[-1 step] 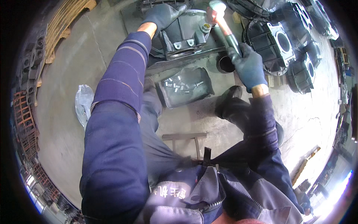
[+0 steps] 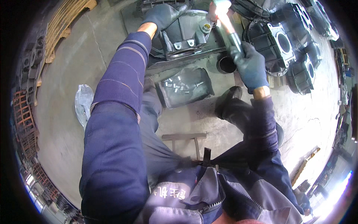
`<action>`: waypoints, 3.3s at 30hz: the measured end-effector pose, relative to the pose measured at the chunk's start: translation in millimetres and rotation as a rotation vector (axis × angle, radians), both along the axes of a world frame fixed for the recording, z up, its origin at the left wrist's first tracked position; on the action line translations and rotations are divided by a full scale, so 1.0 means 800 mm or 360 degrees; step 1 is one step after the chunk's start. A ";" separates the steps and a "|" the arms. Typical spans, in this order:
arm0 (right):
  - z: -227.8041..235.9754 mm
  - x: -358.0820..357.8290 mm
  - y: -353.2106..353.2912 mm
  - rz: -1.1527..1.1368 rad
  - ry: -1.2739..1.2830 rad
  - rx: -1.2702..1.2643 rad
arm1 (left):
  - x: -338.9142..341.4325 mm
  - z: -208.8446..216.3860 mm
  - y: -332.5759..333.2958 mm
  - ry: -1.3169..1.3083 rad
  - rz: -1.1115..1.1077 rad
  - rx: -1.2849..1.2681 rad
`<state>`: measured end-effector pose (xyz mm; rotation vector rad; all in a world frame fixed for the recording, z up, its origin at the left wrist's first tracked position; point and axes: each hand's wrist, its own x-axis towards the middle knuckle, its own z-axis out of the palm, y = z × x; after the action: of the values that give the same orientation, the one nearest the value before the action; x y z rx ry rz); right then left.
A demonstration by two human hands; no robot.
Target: The person sits on a low stool and repeatedly inserts small cylindrical metal pieces into holes on a large engine casing, then taps them into place with a hammer. The person handles multiple engine casings and small metal inserts, moving between parts and striking them to seat the inserts.
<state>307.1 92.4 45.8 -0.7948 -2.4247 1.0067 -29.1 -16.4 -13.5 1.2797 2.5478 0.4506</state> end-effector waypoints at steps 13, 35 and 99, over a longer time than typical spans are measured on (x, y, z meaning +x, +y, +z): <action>-0.059 0.045 -0.075 -0.0395 -0.0113 -0.1128 | 0.014 0.011 -0.002 0.0131 0.0026 0.0111; -0.436 0.048 -0.105 0.0563 -0.1237 0.0414 | 0.022 0.015 0.002 -0.0006 0.0195 0.0080; -0.276 0.080 -0.196 0.0068 -0.0692 -0.2052 | 0.002 -0.008 -0.004 0.0008 0.0107 0.0183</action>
<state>371.1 -64.2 -175.1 -1.4210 -1.8196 2.6806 -27.5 -19.5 -20.1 1.2370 2.6095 0.6164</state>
